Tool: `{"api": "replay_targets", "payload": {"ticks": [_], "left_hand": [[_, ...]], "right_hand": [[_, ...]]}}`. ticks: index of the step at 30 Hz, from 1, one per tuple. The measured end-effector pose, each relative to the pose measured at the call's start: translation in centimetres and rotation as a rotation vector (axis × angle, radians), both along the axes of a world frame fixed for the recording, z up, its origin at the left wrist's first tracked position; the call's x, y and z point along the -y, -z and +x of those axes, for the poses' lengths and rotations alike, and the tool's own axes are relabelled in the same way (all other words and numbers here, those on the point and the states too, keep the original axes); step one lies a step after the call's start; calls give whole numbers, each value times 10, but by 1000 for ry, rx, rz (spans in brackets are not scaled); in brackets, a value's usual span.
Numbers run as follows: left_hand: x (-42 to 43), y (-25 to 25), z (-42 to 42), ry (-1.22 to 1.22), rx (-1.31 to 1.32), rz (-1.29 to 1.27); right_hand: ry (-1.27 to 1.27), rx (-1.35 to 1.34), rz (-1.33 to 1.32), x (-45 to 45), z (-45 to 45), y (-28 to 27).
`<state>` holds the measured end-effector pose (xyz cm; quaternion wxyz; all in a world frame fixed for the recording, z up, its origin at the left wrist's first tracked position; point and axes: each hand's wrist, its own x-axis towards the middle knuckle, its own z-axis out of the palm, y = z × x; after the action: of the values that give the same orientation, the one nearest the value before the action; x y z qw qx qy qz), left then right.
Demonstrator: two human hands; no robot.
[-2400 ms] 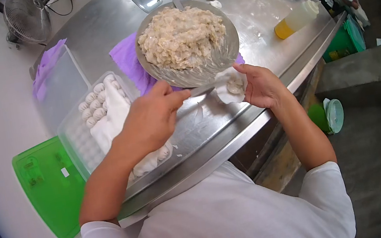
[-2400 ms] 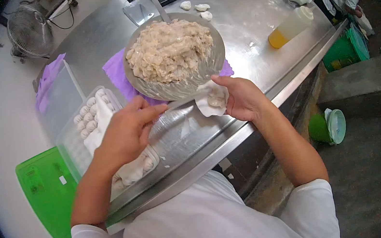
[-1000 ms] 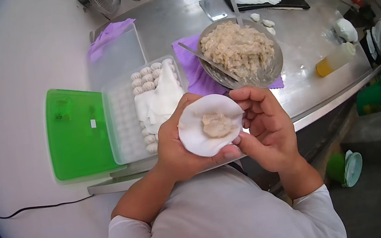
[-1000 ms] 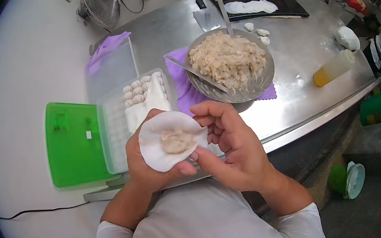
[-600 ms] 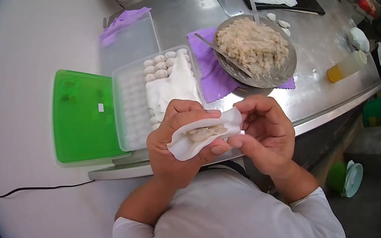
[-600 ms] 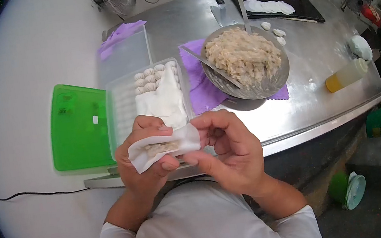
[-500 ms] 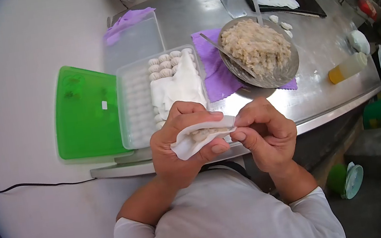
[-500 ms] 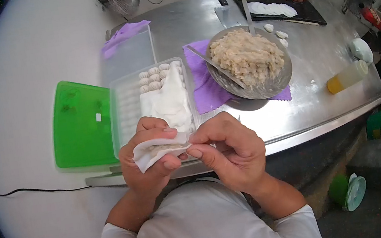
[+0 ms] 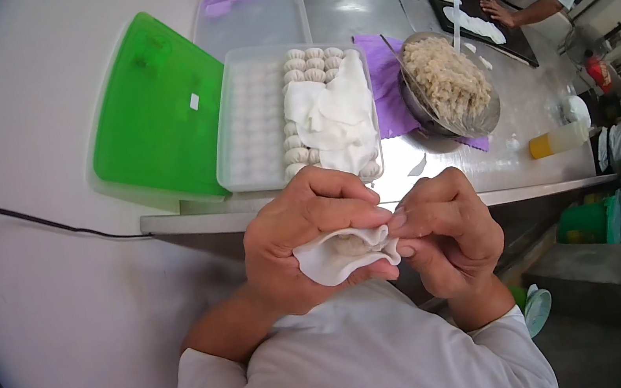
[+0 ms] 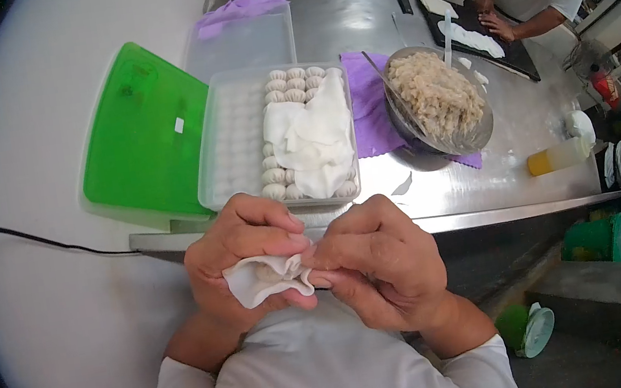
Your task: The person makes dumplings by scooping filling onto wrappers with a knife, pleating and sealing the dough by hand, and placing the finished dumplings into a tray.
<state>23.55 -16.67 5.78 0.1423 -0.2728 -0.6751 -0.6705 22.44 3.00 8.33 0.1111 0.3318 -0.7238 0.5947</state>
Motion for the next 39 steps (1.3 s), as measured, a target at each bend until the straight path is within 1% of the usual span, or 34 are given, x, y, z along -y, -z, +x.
{"api": "replay_targets", "payload": {"ticks": [1,2,4,5,7,8,10,14,16,17,19,20,22,26,28,29,32,33,34,35,37,38,39], "left_hand": [[1,-1,8,-49,74,64],[4,1,13,-53,74,72],[12,7,21,-34,69,214],[17,6,24,-37,65,220],[27,3,27,13,-15,75],[28,1,33,11,-17,81],[29,-3,44,-12,146,201],[45,8,51,31,88,192],[50,6,52,68,48,93],[50,4,56,68,49,97],[48,-1,66,74,311,314],[50,2,66,75,310,317],[54,12,65,62,162,286],[61,7,68,156,190,265],[61,2,74,132,334,349],[60,5,76,132,330,351],[60,10,77,120,302,420],[63,8,75,120,280,348],[64,7,74,120,259,277],[65,6,73,121,259,278],[66,6,72,89,203,225],[63,7,72,91,202,224],[57,11,73,62,201,323]], "right_hand": [[-16,-7,33,1,4,0],[-33,-15,66,3,8,0],[-25,-24,70,14,15,-2],[-12,-31,66,19,19,-4],[-21,-58,129,25,27,-12],[-26,-80,186,27,31,-14],[-24,-94,204,31,37,-15],[-11,-148,219,40,44,-13],[-3,-140,229,45,50,-15],[5,-130,235,47,53,-17],[12,-147,296,50,56,-22],[19,-166,352,52,57,-24],[11,-162,323,55,58,-19],[24,-159,287,64,63,-22],[22,-165,341,65,64,-25],[19,-170,390,65,64,-26],[15,-205,365,65,64,-21],[17,-207,367,67,63,-19],[17,-211,306,70,63,-16],[17,-213,244,72,63,-15],[12,-199,290,70,64,-18],[8,-184,335,69,64,-19],[11,-186,334,67,63,-19]]}}
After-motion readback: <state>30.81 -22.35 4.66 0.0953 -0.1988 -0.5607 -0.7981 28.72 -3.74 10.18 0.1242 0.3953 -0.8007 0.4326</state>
